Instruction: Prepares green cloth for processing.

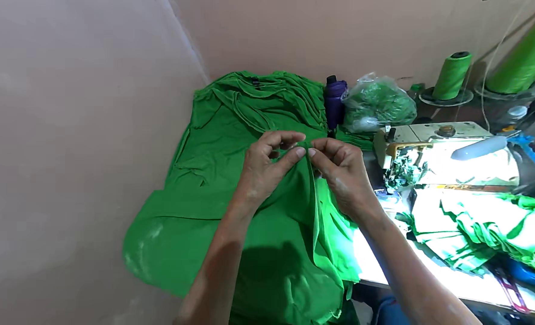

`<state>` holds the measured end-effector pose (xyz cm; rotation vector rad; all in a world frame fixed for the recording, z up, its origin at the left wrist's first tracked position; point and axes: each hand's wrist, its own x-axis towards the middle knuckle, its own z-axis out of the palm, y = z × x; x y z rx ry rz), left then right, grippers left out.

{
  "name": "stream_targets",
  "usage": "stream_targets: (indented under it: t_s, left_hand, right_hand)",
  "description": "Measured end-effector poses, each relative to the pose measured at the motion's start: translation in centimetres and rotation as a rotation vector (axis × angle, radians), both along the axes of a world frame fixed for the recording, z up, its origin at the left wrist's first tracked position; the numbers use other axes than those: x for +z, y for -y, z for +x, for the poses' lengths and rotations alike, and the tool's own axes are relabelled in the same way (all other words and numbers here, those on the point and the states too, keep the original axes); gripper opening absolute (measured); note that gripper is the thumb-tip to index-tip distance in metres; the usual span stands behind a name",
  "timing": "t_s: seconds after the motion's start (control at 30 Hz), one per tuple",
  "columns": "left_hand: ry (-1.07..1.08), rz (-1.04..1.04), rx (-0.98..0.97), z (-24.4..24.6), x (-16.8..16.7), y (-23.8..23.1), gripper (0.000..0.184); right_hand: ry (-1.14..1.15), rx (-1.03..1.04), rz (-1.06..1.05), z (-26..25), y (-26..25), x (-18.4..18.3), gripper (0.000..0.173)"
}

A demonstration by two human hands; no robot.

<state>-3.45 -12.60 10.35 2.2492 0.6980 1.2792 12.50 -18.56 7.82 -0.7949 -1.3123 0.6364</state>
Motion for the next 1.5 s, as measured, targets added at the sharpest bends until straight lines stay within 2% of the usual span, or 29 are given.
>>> stream_targets:
  t_s: [0.17,0.27,0.43,0.6,0.7,0.93,1.0,1.07,1.13,1.2,1.23,1.3,1.37,1.43,1.5]
  left_hand:
    - [-0.009,0.006,0.002,0.2,0.1,0.0,0.012]
    - [-0.030,0.048,0.035,0.5,0.6,0.0,0.015]
    - [-0.072,0.068,0.054,0.8,2.2,0.3,0.014]
    - [-0.014,0.027,0.127,0.7,1.8,0.3,0.010]
    - [-0.004,-0.025,0.224,0.4,0.8,-0.2,0.013]
    - [0.055,-0.097,0.227,-0.5,-1.9,-0.6,0.011]
    - [0.014,-0.087,0.271,-1.0,-2.3,-0.8,0.013]
    - [-0.058,-0.077,0.322,-1.5,-3.2,-0.8,0.018]
    - [-0.132,-0.105,0.376,-2.2,-4.4,0.5,0.024]
    - [-0.149,-0.126,0.414,-3.0,-5.7,3.5,0.038]
    - [-0.129,-0.094,0.436,-3.7,-6.7,5.6,0.044]
    - [-0.044,0.025,0.487,-5.5,-9.5,10.3,0.039]
    - [0.113,0.137,0.571,-7.3,-13.9,13.9,0.022]
    - [0.272,0.047,0.650,-8.5,-19.0,16.9,0.016]
    - [0.351,-0.191,0.690,-9.2,-23.5,19.8,0.020]
  right_hand:
    - [-0.077,0.022,0.016,-0.1,-0.3,-0.4,0.009]
    - [-0.042,0.060,0.031,0.0,0.2,-1.7,0.018]
    - [0.285,0.120,-0.190,0.5,3.5,-8.2,0.010]
    - [0.405,-0.018,-0.374,1.3,7.0,-13.5,0.011]
    - [0.375,-0.078,-0.318,1.3,8.3,-15.4,0.010]
    - [0.276,0.011,-0.342,1.2,8.7,-16.9,0.007]
    - [0.376,-0.100,-0.290,0.8,9.4,-17.3,0.011]
    - [0.572,-0.278,-0.144,0.3,11.0,-18.0,0.020]
    - [0.750,-0.291,-0.004,-0.9,13.5,-19.7,0.021]
    - [0.997,-0.057,-0.067,-1.6,15.9,-22.1,0.020]
    - [1.119,0.105,-0.237,-1.5,16.5,-23.5,0.021]
    - [1.306,0.386,-0.712,-1.1,15.8,-26.5,0.040]
    - [1.409,0.440,-0.874,-0.6,14.7,-30.1,0.052]
    - [1.386,0.373,-0.796,-0.7,14.7,-31.6,0.042]
    - [1.335,0.330,-0.665,-1.2,15.1,-31.0,0.028]
